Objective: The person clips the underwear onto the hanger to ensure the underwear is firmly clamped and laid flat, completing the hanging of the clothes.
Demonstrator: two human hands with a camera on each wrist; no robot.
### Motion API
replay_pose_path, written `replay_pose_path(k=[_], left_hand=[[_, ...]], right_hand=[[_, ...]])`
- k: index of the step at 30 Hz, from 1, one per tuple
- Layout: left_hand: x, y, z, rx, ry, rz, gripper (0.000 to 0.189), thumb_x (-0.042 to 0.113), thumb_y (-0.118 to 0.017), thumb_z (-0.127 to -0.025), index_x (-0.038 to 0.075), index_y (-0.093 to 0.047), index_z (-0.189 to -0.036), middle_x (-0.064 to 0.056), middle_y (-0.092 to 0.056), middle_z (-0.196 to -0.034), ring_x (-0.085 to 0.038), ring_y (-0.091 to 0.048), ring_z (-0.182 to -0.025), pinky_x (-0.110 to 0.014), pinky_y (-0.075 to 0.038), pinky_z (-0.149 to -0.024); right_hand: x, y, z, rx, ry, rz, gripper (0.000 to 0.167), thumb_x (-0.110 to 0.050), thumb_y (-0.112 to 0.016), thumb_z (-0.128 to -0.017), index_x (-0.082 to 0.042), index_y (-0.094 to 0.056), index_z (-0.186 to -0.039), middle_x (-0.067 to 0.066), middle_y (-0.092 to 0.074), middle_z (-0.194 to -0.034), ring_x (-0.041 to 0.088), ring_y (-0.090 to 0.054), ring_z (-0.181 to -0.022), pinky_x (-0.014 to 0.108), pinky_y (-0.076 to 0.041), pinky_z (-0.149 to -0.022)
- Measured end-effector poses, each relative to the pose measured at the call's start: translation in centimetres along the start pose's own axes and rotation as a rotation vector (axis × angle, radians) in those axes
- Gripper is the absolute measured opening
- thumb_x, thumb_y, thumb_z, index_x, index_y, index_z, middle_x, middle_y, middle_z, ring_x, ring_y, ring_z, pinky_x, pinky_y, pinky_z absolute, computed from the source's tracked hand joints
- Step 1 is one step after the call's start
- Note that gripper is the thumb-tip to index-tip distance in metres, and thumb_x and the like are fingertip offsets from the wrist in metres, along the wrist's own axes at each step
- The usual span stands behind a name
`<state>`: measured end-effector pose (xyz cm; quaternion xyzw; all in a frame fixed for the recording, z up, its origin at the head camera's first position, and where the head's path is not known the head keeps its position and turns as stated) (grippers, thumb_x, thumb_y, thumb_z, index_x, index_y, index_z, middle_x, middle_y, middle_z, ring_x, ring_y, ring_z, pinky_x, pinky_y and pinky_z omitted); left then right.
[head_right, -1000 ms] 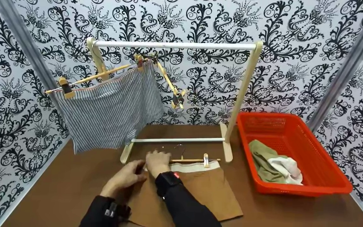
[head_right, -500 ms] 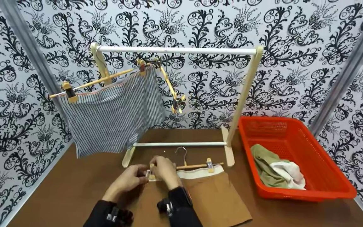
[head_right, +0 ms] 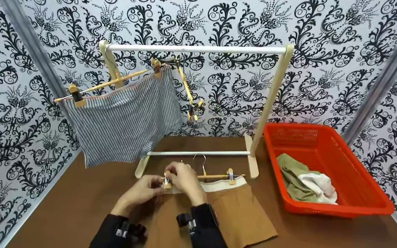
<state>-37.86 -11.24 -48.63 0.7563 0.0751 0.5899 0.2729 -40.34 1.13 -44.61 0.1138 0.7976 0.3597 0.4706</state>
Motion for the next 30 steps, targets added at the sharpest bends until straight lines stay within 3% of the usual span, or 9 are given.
replay_pose_path(k=[11, 14, 18, 21, 25, 30], left_hand=[[0.5, 0.4, 0.3, -0.002, 0.001, 0.153, 0.009, -0.003, -0.066, -0.089, -0.005, -0.07, -0.098, -0.009, -0.071, -0.089, -0.013, -0.061, -0.078, -0.025, -0.048, -0.066], [1.5, 0.7, 0.6, -0.005, -0.005, 0.158, 0.011, -0.005, -0.065, -0.091, -0.009, -0.068, -0.101, -0.017, -0.071, -0.093, -0.018, -0.063, -0.081, -0.026, -0.048, -0.064], [1.5, 0.8, 0.6, -0.015, 0.003, 0.153, 0.016, -0.007, -0.063, -0.09, -0.012, -0.068, -0.104, -0.023, -0.07, -0.095, -0.02, -0.062, -0.081, -0.025, -0.047, -0.064], [0.6, 0.6, 0.3, -0.029, 0.008, 0.178, 0.018, -0.006, -0.063, -0.09, -0.011, -0.069, -0.107, -0.022, -0.071, -0.096, -0.014, -0.06, -0.078, -0.023, -0.047, -0.063], [0.6, 0.6, 0.4, -0.047, -0.004, 0.183, 0.017, -0.002, -0.066, -0.09, -0.008, -0.071, -0.106, -0.015, -0.072, -0.094, -0.011, -0.061, -0.077, -0.022, -0.048, -0.064], [1.0, 0.7, 0.3, -0.024, -0.06, 0.087, 0.01, 0.002, -0.071, -0.09, -0.004, -0.074, -0.098, -0.008, -0.073, -0.089, -0.01, -0.063, -0.077, -0.022, -0.048, -0.065]], right_hand=[[0.1, 0.9, 0.3, -0.008, 0.015, -0.051, 0.006, -0.008, -0.069, -0.095, -0.007, -0.071, -0.1, 0.006, -0.073, -0.098, 0.025, -0.069, -0.094, 0.046, -0.055, -0.088], [0.1, 1.0, 0.2, -0.013, 0.009, -0.065, 0.006, -0.007, -0.069, -0.095, -0.007, -0.07, -0.101, 0.008, -0.073, -0.1, 0.027, -0.069, -0.095, 0.05, -0.054, -0.09], [0.0, 0.9, 0.2, -0.016, 0.024, -0.071, 0.006, -0.006, -0.069, -0.095, -0.005, -0.07, -0.1, 0.01, -0.074, -0.099, 0.028, -0.07, -0.095, 0.05, -0.054, -0.09], [-0.1, 0.8, 0.2, -0.011, 0.042, -0.062, 0.005, -0.006, -0.068, -0.095, -0.005, -0.07, -0.1, 0.009, -0.074, -0.098, 0.027, -0.07, -0.095, 0.048, -0.055, -0.089], [-0.1, 0.8, 0.1, -0.009, 0.043, -0.053, 0.005, -0.006, -0.069, -0.095, -0.005, -0.071, -0.099, 0.008, -0.074, -0.097, 0.026, -0.071, -0.094, 0.046, -0.055, -0.089], [0.0, 0.7, 0.1, -0.029, 0.026, -0.072, 0.006, -0.006, -0.07, -0.094, -0.005, -0.072, -0.099, 0.007, -0.074, -0.097, 0.026, -0.07, -0.094, 0.047, -0.054, -0.09]])
Point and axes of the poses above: each hand's wrist, its own z-axis away from the middle knuckle, its own y-axis out of the back of the hand, x = y × z, the point moved 8 cm from there along -z, towards the middle knuckle
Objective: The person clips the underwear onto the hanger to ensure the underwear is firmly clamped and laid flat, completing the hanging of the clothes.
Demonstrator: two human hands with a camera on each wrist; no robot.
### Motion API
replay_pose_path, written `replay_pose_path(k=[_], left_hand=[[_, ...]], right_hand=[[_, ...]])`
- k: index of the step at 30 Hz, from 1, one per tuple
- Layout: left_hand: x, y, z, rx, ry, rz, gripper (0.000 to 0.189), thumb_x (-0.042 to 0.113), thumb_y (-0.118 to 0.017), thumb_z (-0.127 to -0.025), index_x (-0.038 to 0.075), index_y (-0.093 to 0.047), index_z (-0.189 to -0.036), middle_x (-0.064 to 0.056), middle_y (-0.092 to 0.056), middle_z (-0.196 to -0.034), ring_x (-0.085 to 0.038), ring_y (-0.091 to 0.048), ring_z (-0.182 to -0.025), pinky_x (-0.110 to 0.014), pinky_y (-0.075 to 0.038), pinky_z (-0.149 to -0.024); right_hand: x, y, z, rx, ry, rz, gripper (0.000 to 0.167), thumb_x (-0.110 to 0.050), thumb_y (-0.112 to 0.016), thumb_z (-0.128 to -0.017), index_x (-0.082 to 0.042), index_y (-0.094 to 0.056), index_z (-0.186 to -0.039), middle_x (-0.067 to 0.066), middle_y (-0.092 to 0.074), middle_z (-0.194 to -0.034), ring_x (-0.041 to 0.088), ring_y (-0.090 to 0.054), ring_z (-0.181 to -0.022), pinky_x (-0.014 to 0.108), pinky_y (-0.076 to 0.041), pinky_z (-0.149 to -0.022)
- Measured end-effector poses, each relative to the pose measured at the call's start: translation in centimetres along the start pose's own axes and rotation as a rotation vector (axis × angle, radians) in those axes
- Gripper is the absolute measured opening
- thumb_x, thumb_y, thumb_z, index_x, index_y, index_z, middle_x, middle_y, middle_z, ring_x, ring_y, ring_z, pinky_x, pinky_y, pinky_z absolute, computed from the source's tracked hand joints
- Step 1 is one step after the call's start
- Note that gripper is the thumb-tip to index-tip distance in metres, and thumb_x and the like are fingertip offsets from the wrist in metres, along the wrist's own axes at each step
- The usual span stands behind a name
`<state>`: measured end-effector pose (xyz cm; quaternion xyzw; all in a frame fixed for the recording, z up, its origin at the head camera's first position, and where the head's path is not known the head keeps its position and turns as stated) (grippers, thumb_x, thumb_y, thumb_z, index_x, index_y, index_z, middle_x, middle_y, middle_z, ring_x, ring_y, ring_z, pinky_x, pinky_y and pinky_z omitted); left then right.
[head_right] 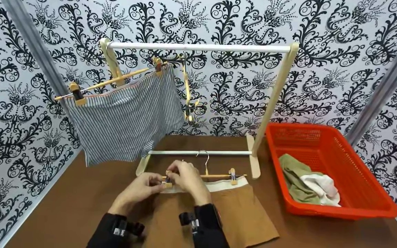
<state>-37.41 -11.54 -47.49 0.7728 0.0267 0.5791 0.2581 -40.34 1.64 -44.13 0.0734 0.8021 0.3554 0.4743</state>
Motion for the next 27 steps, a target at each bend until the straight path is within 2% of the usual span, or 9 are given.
replay_pose_path(k=[3, 5, 8, 10, 15, 22, 27], left_hand=[[0.21, 0.11, -0.07, 0.022, -0.019, -0.063, 0.009, 0.006, -0.073, -0.091, -0.001, -0.075, -0.096, -0.006, -0.074, -0.088, -0.01, -0.063, -0.076, -0.022, -0.048, -0.065], [0.24, 0.12, -0.13, 0.029, -0.018, -0.077, 0.009, 0.006, -0.073, -0.091, 0.0, -0.075, -0.097, -0.005, -0.074, -0.087, -0.01, -0.063, -0.075, -0.023, -0.048, -0.065], [0.45, 0.12, -0.18, 0.034, -0.029, -0.084, 0.009, 0.005, -0.072, -0.091, -0.001, -0.075, -0.097, -0.004, -0.073, -0.087, -0.01, -0.062, -0.074, -0.023, -0.048, -0.063], [0.58, 0.1, -0.21, 0.033, -0.034, -0.091, 0.007, 0.003, -0.072, -0.09, -0.001, -0.074, -0.095, -0.004, -0.072, -0.084, -0.009, -0.06, -0.072, -0.023, -0.046, -0.061], [0.77, 0.07, -0.19, 0.023, -0.034, -0.108, 0.005, 0.003, -0.072, -0.09, 0.001, -0.074, -0.094, -0.001, -0.071, -0.082, -0.007, -0.058, -0.07, -0.022, -0.045, -0.06], [0.89, 0.09, -0.17, 0.011, -0.032, -0.154, 0.009, 0.009, -0.072, -0.092, 0.004, -0.075, -0.099, 0.001, -0.074, -0.09, -0.008, -0.066, -0.079, -0.025, -0.052, -0.069], [0.83, 0.38, -0.19, 0.039, -0.033, -0.121, 0.012, 0.006, -0.073, -0.09, 0.0, -0.075, -0.1, -0.003, -0.074, -0.09, -0.011, -0.066, -0.079, -0.025, -0.052, -0.07]], right_hand=[[0.01, -0.06, 0.07, -0.018, -0.006, -0.037, 0.01, -0.012, -0.07, -0.095, -0.004, -0.071, -0.101, 0.008, -0.074, -0.097, 0.028, -0.07, -0.094, 0.05, -0.054, -0.089], [0.02, -0.01, 0.09, -0.022, -0.007, -0.05, 0.019, -0.018, -0.069, -0.097, -0.002, -0.07, -0.106, 0.01, -0.073, -0.1, 0.03, -0.069, -0.095, 0.052, -0.053, -0.09], [0.07, 0.13, 0.14, -0.014, 0.0, -0.02, 0.036, -0.03, -0.067, -0.099, 0.002, -0.069, -0.115, 0.015, -0.072, -0.108, 0.034, -0.068, -0.102, 0.053, -0.051, -0.094], [0.21, 0.17, 0.14, -0.012, -0.003, 0.005, 0.042, -0.035, -0.065, -0.1, 0.003, -0.069, -0.118, 0.015, -0.072, -0.111, 0.033, -0.067, -0.106, 0.052, -0.05, -0.096], [0.33, 0.11, 0.17, -0.029, 0.006, -0.006, 0.037, -0.034, -0.065, -0.1, 0.0, -0.073, -0.11, 0.013, -0.074, -0.106, 0.031, -0.069, -0.103, 0.052, -0.051, -0.095], [0.11, -0.01, 0.26, -0.068, 0.031, -0.028, 0.038, -0.032, -0.064, -0.1, 0.003, -0.07, -0.116, 0.014, -0.072, -0.111, 0.035, -0.066, -0.107, 0.055, -0.049, -0.096], [0.18, 0.16, 0.19, -0.038, 0.039, -0.049, 0.031, -0.032, -0.068, -0.098, -0.004, -0.073, -0.111, 0.004, -0.073, -0.104, 0.023, -0.068, -0.097, 0.049, -0.053, -0.091]])
Point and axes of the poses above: each hand's wrist, its own z-axis away from the middle knuckle, its own y-axis out of the back of the hand, x = y × z, the point moved 8 cm from there along -z, towards the middle knuckle
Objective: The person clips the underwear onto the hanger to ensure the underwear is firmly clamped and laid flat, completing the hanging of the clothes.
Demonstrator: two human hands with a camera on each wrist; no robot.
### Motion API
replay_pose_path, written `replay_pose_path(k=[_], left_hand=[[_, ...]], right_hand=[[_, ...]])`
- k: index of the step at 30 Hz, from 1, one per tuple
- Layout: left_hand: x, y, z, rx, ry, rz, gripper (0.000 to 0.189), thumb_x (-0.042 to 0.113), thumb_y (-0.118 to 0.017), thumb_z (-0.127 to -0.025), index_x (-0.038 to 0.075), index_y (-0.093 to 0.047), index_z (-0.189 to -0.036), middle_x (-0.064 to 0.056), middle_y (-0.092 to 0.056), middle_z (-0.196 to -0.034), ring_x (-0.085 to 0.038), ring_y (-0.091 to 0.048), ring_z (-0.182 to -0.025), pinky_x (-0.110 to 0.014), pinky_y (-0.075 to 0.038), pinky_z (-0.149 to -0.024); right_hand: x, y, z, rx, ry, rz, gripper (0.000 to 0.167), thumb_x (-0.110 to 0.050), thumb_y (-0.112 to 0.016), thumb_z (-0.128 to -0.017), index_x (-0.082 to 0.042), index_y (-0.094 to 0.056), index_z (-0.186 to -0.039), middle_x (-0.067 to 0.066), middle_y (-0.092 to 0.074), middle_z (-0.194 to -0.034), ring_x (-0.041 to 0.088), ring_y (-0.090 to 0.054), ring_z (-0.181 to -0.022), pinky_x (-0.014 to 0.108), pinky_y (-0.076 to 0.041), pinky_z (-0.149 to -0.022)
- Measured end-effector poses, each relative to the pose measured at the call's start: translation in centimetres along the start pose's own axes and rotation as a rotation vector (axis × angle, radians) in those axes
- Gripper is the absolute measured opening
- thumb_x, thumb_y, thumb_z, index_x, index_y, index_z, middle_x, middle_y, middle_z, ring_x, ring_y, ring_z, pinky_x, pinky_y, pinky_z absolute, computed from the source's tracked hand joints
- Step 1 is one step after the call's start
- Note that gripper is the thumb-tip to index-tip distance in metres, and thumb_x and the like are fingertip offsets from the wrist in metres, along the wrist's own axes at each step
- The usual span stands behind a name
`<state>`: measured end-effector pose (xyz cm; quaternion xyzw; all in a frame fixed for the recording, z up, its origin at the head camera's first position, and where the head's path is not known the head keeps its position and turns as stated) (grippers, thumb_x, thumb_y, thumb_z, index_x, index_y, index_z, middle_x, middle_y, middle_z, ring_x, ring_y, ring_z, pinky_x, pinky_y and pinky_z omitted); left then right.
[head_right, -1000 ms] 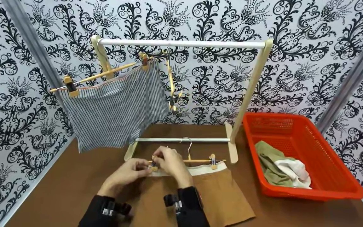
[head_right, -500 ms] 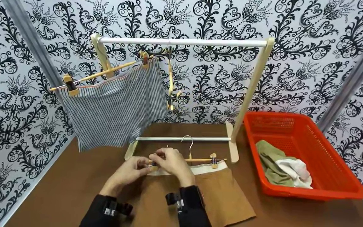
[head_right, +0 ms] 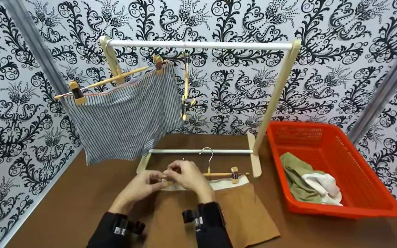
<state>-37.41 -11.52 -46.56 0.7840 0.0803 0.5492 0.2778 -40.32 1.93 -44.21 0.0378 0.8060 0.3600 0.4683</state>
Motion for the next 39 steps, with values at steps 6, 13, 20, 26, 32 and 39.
replay_pose_path(k=[6, 13, 20, 26, 32, 39], left_hand=[[-0.2, 0.7, 0.0, 0.05, 0.012, 0.002, 0.012, 0.003, -0.077, -0.086, -0.001, -0.077, -0.097, -0.004, -0.074, -0.088, -0.011, -0.064, -0.077, -0.025, -0.052, -0.068], [-0.1, 0.9, -0.1, 0.071, 0.004, 0.002, 0.008, 0.002, -0.078, -0.085, 0.001, -0.077, -0.093, -0.002, -0.074, -0.082, -0.01, -0.063, -0.073, -0.024, -0.051, -0.065], [-0.1, 1.2, -0.2, 0.101, -0.001, 0.0, 0.007, 0.005, -0.079, -0.086, 0.003, -0.077, -0.092, -0.001, -0.074, -0.084, -0.011, -0.064, -0.076, -0.026, -0.052, -0.069], [-0.2, 1.3, -0.3, 0.109, 0.008, 0.01, 0.008, 0.008, -0.078, -0.088, 0.003, -0.077, -0.094, -0.001, -0.075, -0.088, -0.015, -0.067, -0.082, -0.029, -0.054, -0.074], [0.0, 1.4, -0.2, 0.116, -0.001, 0.018, 0.007, 0.008, -0.078, -0.087, 0.004, -0.078, -0.093, -0.001, -0.075, -0.089, -0.012, -0.065, -0.082, -0.027, -0.053, -0.073], [-0.1, 1.4, -0.1, 0.116, 0.006, 0.046, 0.007, 0.006, -0.077, -0.088, 0.002, -0.078, -0.094, -0.003, -0.075, -0.09, -0.014, -0.065, -0.082, -0.027, -0.052, -0.072]], right_hand=[[-0.1, 1.1, -0.1, 0.136, 0.039, -0.121, 0.022, -0.028, -0.073, -0.094, -0.01, -0.074, -0.107, -0.001, -0.075, -0.098, 0.024, -0.071, -0.092, 0.041, -0.055, -0.085], [0.1, 2.1, 0.0, 0.233, 0.033, -0.183, 0.02, -0.024, -0.077, -0.091, -0.011, -0.074, -0.106, -0.001, -0.075, -0.094, 0.027, -0.07, -0.083, 0.035, -0.056, -0.075], [-0.4, 2.1, 0.1, 0.252, 0.053, -0.168, 0.013, -0.011, -0.076, -0.09, -0.004, -0.074, -0.1, 0.006, -0.075, -0.091, 0.026, -0.071, -0.078, 0.028, -0.054, -0.07], [-2.0, 2.1, 0.4, 0.229, 0.064, -0.186, 0.011, -0.004, -0.074, -0.091, 0.005, -0.073, -0.097, 0.014, -0.074, -0.086, 0.043, -0.068, -0.075, 0.019, -0.047, -0.062], [0.6, 1.5, -0.1, 0.243, 0.074, -0.133, 0.008, -0.013, -0.077, -0.09, -0.007, -0.077, -0.095, 0.001, -0.074, -0.084, 0.025, -0.063, -0.068, 0.022, -0.046, -0.061], [0.7, 1.7, 0.0, 0.237, 0.057, -0.146, 0.01, -0.025, -0.077, -0.091, -0.016, -0.078, -0.094, -0.007, -0.073, -0.082, 0.015, -0.064, -0.065, 0.024, -0.05, -0.059]])
Point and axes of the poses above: each hand's wrist, its own z-axis away from the middle knuckle, its own y-axis out of the back of the hand, x = y × z, the point moved 8 cm from there along -z, towards the middle knuckle
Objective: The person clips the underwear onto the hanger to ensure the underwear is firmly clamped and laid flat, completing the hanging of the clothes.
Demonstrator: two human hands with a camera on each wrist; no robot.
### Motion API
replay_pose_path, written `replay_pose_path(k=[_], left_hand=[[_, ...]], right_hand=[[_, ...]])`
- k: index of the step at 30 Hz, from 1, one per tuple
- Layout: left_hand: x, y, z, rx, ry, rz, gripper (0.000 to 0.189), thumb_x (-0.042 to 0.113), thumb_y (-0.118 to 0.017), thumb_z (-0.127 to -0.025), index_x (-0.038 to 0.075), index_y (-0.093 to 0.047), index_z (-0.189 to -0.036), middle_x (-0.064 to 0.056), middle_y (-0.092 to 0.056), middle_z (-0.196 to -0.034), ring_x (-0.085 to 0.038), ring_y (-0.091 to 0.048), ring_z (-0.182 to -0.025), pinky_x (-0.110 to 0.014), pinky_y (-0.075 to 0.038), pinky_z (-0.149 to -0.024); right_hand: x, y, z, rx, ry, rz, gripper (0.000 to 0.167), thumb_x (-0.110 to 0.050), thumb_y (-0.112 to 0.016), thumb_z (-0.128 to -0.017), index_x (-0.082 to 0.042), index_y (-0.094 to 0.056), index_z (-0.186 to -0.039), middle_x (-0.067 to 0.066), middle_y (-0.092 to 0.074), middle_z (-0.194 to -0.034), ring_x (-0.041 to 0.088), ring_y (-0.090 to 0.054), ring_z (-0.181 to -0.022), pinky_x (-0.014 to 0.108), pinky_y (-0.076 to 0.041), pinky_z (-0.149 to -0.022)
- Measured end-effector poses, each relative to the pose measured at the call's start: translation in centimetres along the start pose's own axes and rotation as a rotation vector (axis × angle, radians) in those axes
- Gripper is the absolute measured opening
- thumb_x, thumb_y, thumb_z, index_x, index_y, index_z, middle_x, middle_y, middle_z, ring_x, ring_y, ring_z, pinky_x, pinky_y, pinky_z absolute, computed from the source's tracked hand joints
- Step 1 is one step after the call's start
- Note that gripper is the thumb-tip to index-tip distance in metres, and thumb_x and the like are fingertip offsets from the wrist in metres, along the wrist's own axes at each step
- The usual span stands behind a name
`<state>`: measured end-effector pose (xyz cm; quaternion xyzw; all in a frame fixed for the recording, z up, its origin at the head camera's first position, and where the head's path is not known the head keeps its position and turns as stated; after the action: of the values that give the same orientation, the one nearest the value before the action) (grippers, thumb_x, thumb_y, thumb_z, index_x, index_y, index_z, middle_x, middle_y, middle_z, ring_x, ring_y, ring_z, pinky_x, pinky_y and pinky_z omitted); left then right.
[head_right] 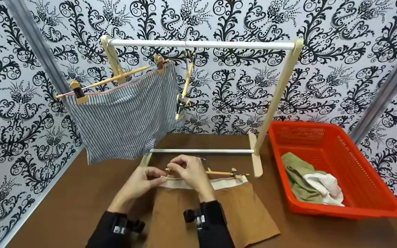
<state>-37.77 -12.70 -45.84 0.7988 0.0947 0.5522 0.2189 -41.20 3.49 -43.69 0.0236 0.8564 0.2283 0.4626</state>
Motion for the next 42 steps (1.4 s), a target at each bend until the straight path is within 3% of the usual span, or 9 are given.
replay_pose_path(k=[10, 14, 20, 24, 31, 42], left_hand=[[-0.3, 0.3, 0.1, 0.029, 0.042, 0.021, 0.005, 0.009, -0.075, -0.09, 0.005, -0.078, -0.093, 0.001, -0.074, -0.087, -0.011, -0.062, -0.078, -0.028, -0.05, -0.07], [-0.4, 0.2, 0.2, 0.017, 0.039, 0.035, 0.005, 0.008, -0.075, -0.09, 0.005, -0.078, -0.093, 0.001, -0.073, -0.086, -0.012, -0.061, -0.077, -0.026, -0.049, -0.067], [-0.5, 0.2, 0.2, 0.014, 0.042, 0.042, 0.006, 0.01, -0.075, -0.089, 0.005, -0.078, -0.092, 0.0, -0.072, -0.084, -0.013, -0.059, -0.076, -0.026, -0.047, -0.066], [-0.4, 0.6, 0.2, 0.037, 0.04, 0.027, 0.006, 0.01, -0.075, -0.09, 0.006, -0.077, -0.092, 0.0, -0.072, -0.086, -0.013, -0.06, -0.078, -0.027, -0.047, -0.067], [-0.4, 0.4, 0.3, -0.001, 0.052, 0.066, 0.007, 0.008, -0.075, -0.089, 0.004, -0.077, -0.094, -0.001, -0.073, -0.088, -0.013, -0.06, -0.079, -0.027, -0.048, -0.068], [0.0, 0.2, 0.4, -0.036, 0.024, 0.069, 0.008, 0.007, -0.075, -0.089, 0.003, -0.077, -0.095, -0.002, -0.073, -0.089, -0.013, -0.06, -0.078, -0.027, -0.048, -0.069]], right_hand=[[-0.6, -0.1, 0.1, 0.004, 0.036, 0.033, 0.014, -0.027, -0.077, -0.091, -0.014, -0.078, -0.095, -0.008, -0.075, -0.086, 0.012, -0.064, -0.067, 0.026, -0.05, -0.062], [-0.6, 0.1, 0.2, 0.018, 0.013, 0.009, 0.012, -0.026, -0.078, -0.09, -0.015, -0.079, -0.095, -0.008, -0.074, -0.086, 0.018, -0.065, -0.066, 0.026, -0.048, -0.06], [-0.7, 0.0, 0.1, 0.031, -0.014, 0.0, 0.009, -0.016, -0.078, -0.089, -0.012, -0.077, -0.097, -0.003, -0.075, -0.085, 0.026, -0.065, -0.066, 0.023, -0.047, -0.059], [-1.9, -0.3, 0.1, 0.017, -0.006, 0.033, 0.009, -0.01, -0.076, -0.09, -0.005, -0.076, -0.098, 0.004, -0.075, -0.088, 0.022, -0.065, -0.068, 0.025, -0.049, -0.061], [-4.7, 0.4, 0.4, 0.061, 0.027, -0.01, 0.007, -0.004, -0.075, -0.089, -0.003, -0.075, -0.095, 0.007, -0.074, -0.085, 0.02, -0.066, -0.067, 0.028, -0.051, -0.061], [-4.1, 0.1, 0.3, 0.052, 0.023, -0.016, 0.01, -0.005, -0.075, -0.09, 0.003, -0.074, -0.095, 0.009, -0.074, -0.085, 0.028, -0.067, -0.069, 0.021, -0.046, -0.059]])
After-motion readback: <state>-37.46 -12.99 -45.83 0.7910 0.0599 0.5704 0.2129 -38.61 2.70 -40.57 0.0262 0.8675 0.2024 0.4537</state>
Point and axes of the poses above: each hand's wrist, its own z-axis away from the middle knuckle, its own y-axis out of the back of the hand, x = y × z, the point moved 8 cm from there along -z, towards the middle knuckle
